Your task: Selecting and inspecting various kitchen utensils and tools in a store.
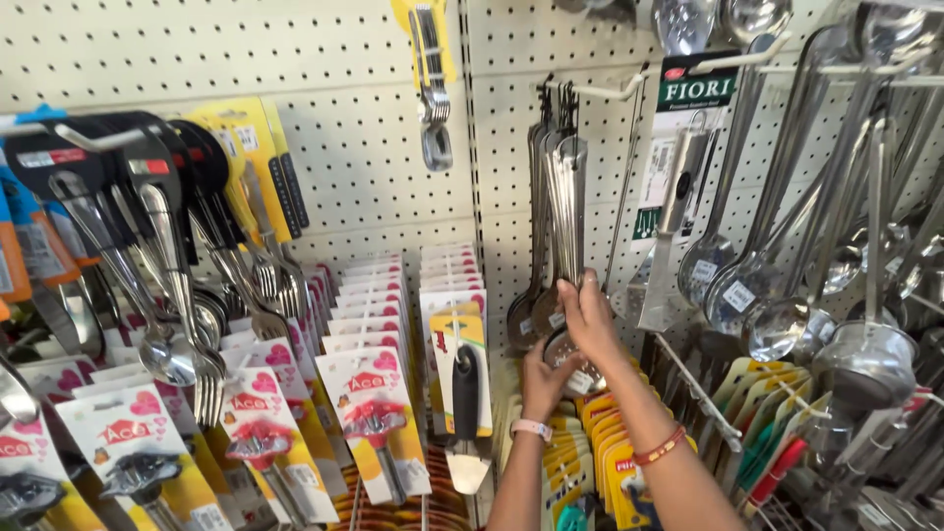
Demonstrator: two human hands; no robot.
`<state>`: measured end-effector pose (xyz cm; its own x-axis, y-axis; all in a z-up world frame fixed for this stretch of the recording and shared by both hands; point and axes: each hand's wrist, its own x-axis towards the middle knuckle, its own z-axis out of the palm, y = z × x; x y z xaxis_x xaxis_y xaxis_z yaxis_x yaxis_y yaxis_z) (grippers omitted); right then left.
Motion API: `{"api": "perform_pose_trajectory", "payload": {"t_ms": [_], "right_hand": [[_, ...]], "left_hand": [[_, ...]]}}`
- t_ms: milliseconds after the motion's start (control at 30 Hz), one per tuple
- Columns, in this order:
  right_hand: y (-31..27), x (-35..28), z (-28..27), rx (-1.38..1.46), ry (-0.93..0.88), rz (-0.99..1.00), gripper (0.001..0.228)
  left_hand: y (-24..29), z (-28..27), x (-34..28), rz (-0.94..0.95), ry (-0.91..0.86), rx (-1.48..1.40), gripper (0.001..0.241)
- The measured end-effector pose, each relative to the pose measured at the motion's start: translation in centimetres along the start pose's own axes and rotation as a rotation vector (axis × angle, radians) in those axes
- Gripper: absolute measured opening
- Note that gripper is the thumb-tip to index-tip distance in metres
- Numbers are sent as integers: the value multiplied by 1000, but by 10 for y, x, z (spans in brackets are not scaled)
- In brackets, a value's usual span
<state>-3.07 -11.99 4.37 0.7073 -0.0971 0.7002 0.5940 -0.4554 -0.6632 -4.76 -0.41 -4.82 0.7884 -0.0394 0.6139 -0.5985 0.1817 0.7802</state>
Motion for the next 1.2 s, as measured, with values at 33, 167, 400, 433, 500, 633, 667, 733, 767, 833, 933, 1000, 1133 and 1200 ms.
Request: {"api": "perform_pose_trajectory", "payload": {"t_ms": [33,167,400,433,500,633,667,733,767,833,933,1000,1133,1200], "right_hand": [[-5,-3,0,-1,4,61,63],[10,-17,-1,-3,-55,144,64],[0,-49,7,-103,54,-70,42],[2,-52,7,-134,50,19,40],[15,-52,11,-159,71,-35,38],[20,-56,8,-216,78,-136,36],[19,-56,8,-214,75,-142,36],[19,-53,9,-225,70,-165,44],[26,-55,11,-225,67,-162,44],[41,-56,14,-154,90,-155,49],[74,-55,21,-7,89,-91,49],[75,-57,24,83,69,-42,49],[76,-55,26,224,48,33,51],[78,-54,28,195,60,39,50]], "left_hand": [[-4,0,-1,-32,-37,-54,54],[-2,-1,-3,-179,-30,-138,50],[-29,-7,-8,-91,94,-18,47],[-36,-6,-9,-85,108,37,48],[-29,-7,-11,-100,130,24,49],[-30,-9,-13,-99,169,-9,53],[-32,-10,-11,-94,173,-10,53],[-37,-13,-3,-55,165,3,53],[-33,-14,-4,-59,167,4,53],[-26,-14,-5,-49,189,34,52],[-20,-15,1,-70,215,78,50],[-22,-14,3,-97,232,109,49],[-46,-6,12,-85,326,313,50],[-58,-7,14,-67,332,350,55]]}}
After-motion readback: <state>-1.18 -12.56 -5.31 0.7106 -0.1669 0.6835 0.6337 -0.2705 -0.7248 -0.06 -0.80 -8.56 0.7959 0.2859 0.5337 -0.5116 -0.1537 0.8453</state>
